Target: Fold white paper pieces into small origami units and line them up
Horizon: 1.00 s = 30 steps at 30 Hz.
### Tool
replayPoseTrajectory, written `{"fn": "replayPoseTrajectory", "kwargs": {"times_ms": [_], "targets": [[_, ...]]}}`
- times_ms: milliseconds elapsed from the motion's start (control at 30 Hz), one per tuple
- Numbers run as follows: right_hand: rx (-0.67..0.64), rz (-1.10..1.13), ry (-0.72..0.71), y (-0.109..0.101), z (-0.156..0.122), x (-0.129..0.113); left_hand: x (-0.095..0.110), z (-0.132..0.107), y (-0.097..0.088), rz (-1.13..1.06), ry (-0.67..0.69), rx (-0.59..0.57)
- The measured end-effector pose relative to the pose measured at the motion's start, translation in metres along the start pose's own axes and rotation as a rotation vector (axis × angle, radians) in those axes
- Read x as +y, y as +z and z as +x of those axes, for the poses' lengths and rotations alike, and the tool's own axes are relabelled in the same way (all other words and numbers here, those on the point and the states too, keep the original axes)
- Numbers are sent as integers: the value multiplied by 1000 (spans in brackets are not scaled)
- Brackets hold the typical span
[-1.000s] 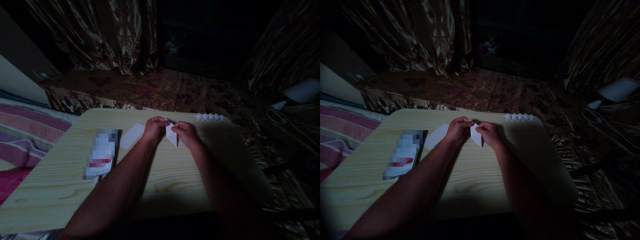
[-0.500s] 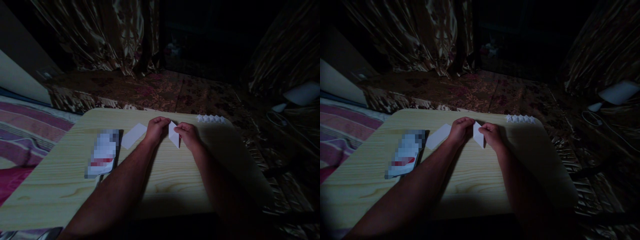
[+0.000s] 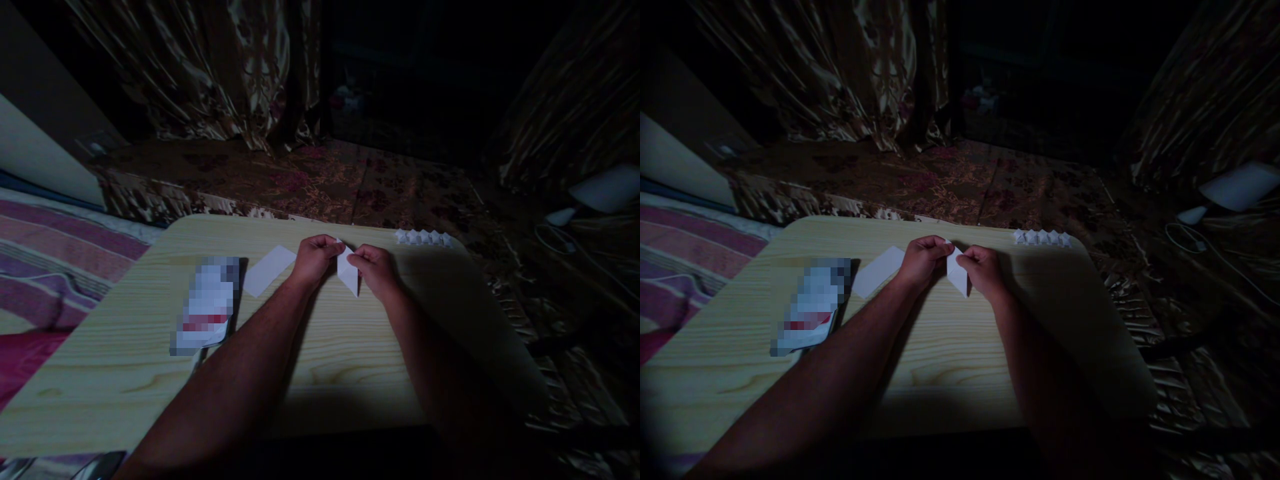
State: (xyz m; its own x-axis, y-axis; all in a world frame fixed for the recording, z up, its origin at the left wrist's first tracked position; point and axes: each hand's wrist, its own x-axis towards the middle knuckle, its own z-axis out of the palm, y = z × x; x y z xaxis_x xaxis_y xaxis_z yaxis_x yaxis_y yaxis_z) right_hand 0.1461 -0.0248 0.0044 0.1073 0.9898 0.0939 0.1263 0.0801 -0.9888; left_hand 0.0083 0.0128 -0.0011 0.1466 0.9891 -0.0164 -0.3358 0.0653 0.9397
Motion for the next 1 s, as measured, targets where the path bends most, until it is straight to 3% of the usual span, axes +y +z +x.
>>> {"fn": "replayPoseTrajectory", "kwargs": {"times_ms": [733, 867, 1000], "targets": [[31, -24, -9, 1, 0, 3, 0, 0, 0, 41, 17, -35], [32, -14, -38, -1, -1, 2, 4, -2, 1, 76, -20, -98], [20, -8, -33, 0, 1, 6, 6, -1, 2, 1, -71, -58]]}}
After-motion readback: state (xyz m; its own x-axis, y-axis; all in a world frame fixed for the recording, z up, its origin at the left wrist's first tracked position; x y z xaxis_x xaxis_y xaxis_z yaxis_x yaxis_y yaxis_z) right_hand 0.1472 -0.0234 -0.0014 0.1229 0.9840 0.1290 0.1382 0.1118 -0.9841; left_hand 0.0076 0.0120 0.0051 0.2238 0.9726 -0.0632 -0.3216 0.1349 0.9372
